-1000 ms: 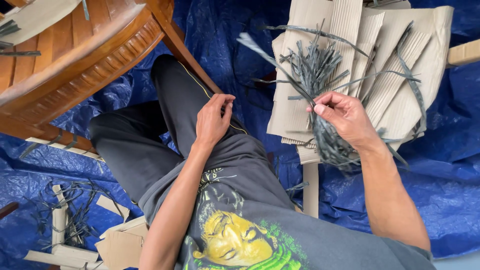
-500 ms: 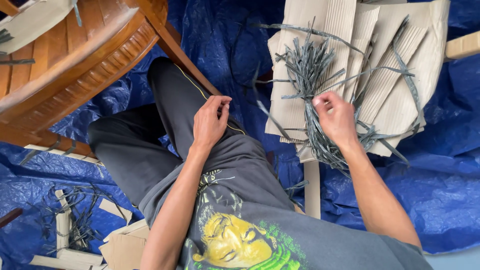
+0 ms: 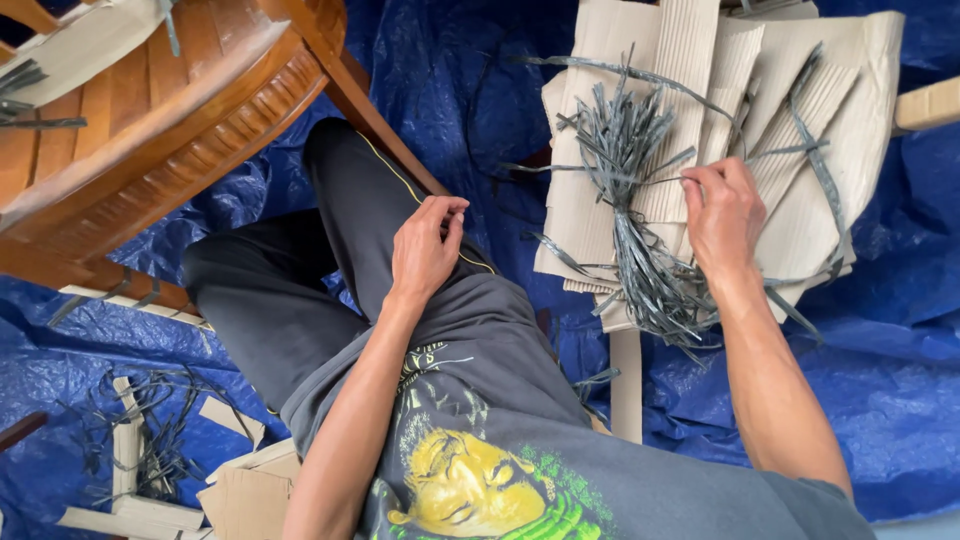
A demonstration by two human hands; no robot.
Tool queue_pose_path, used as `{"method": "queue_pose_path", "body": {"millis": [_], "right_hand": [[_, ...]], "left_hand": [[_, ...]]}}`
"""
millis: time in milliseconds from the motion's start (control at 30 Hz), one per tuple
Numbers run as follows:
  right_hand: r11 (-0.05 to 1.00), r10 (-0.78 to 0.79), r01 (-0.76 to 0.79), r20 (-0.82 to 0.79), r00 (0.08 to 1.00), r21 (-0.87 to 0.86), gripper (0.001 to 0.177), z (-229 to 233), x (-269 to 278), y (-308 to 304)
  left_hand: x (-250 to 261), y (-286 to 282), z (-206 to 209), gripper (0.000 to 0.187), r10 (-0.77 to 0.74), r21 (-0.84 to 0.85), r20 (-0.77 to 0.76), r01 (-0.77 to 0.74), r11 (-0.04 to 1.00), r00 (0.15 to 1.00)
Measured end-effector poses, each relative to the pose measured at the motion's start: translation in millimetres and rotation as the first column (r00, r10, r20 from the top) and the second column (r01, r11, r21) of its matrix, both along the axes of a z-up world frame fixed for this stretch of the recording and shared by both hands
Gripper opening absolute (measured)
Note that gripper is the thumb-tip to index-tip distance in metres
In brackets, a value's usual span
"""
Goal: Wrapping a wooden chair with protective cardboard tubes and plastic strapping.
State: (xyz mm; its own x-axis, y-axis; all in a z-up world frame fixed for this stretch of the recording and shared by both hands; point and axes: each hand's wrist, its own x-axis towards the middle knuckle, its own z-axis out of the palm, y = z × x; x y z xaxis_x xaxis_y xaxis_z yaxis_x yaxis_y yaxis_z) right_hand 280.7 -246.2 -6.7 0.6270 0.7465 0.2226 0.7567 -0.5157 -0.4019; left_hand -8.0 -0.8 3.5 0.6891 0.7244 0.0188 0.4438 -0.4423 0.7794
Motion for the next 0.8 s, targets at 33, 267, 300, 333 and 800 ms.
{"method": "queue_pose_path", "body": {"millis": [33,267,300,333,800], "right_hand": [[0.999,-0.012,0.012,0.014,1.000,0.030,0.008,4.4,-0.6,1.1],[0.915,0.094,0.116,-0.486,0.869,0.386,0.015,21.8,1.1,10.0],[0.914,0.102,0.109,-0.483,0.870,0.390,0.015,29.8,-1.6,14.1],[0.876,0.214,0.126,-0.610,0.763,0.465,0.017,38.0,-4.9,18.5],[0.947,0.296,-0.172,-0.947,0.128,0.272,0.020,80.4,-90.6,201.1]], "left_hand": [[0.0,0.8,0.4,0.014,-0.001,-0.002,-0.008,0.001,1.000,1.000],[0.1,0.7,1.0,0.015,-0.007,0.001,0.000,0.007,1.000,1.000],[0.5,0.5,1.1,0.015,-0.001,0.004,0.003,0.001,1.000,1.000],[0.5,0.7,1.4,0.014,0.002,0.002,0.001,-0.002,1.000,1.000],[-59.5,165.8,90.1,0.012,0.084,0.495,0.273,-0.215,0.842,0.958]]}}
